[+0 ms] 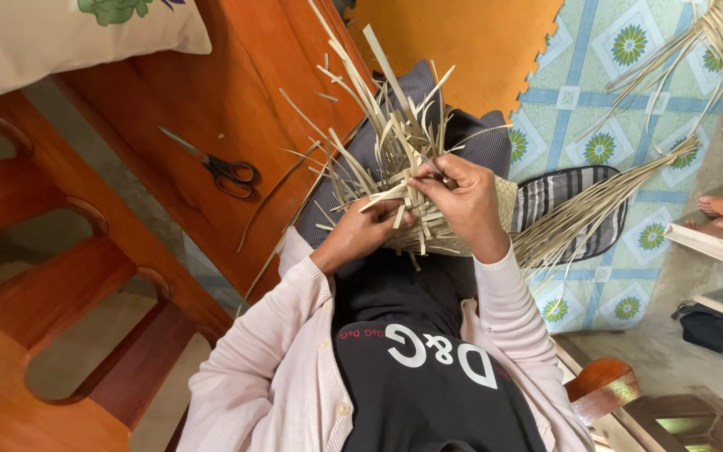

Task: A person is weaving a basket by hand, tucking in loose strands of dried plant material and occasionally using scissors to trim them.

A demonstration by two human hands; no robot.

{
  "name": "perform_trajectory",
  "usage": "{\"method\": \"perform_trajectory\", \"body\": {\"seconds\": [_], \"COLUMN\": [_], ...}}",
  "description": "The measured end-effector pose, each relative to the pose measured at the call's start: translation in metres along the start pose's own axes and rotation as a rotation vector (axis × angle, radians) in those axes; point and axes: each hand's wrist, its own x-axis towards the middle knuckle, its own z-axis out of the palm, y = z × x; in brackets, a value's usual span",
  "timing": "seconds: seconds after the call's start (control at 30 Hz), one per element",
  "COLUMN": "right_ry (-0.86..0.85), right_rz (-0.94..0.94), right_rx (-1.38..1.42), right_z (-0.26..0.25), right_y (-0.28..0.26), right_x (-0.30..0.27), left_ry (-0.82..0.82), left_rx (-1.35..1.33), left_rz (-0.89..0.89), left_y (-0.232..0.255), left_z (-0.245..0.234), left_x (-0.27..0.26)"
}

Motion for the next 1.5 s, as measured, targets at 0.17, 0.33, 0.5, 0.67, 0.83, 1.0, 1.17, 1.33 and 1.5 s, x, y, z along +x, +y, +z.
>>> {"method": "perform_trajectory", "body": {"seconds": [0.17,0.33,0.5,0.67,0.83,1.0,1.17,1.33,1.5], "right_ry": [-0.037,-0.134,-0.260,-0.184,-0.142,-0.113,-0.097,-0.076,-0.066], "right_rz": [-0.046,-0.151,-0.130,-0.214,-0.211,-0.196,-0.199,-0.211,-0.295], "right_rx": [0.012,0.029,-0.085,-0.187,-0.241,-0.273,-0.275,-0.307,-0.320], "right_z": [-0.002,-0.012,-0.019,-0.011,-0.008,-0.008,-0.005,-0.007,-0.019], "right_y": [-0.012,-0.024,-0.042,-0.021,-0.015,-0.014,-0.008,-0.028,-0.054], "right_x": [0.003,0.008,0.014,0.014,0.014,0.017,0.017,0.016,-0.001], "left_ry": [-0.045,-0.048,-0.064,-0.065,-0.061,-0.073,-0.067,-0.064,-0.025], "left_rx": [-0.054,-0.127,-0.110,-0.098,-0.078,-0.048,-0.043,-0.058,-0.083], "left_rz": [0.023,0.048,0.064,0.122,0.147,0.174,0.174,0.165,0.135], "left_y": [-0.021,-0.017,-0.017,-0.005,-0.005,0.009,0.000,-0.009,0.016], "left_z": [0.005,0.002,0.000,-0.005,-0.007,-0.011,-0.008,-0.006,-0.013], "left_x": [0.004,0.002,0.002,0.001,0.001,-0.001,0.000,0.002,-0.005]}}
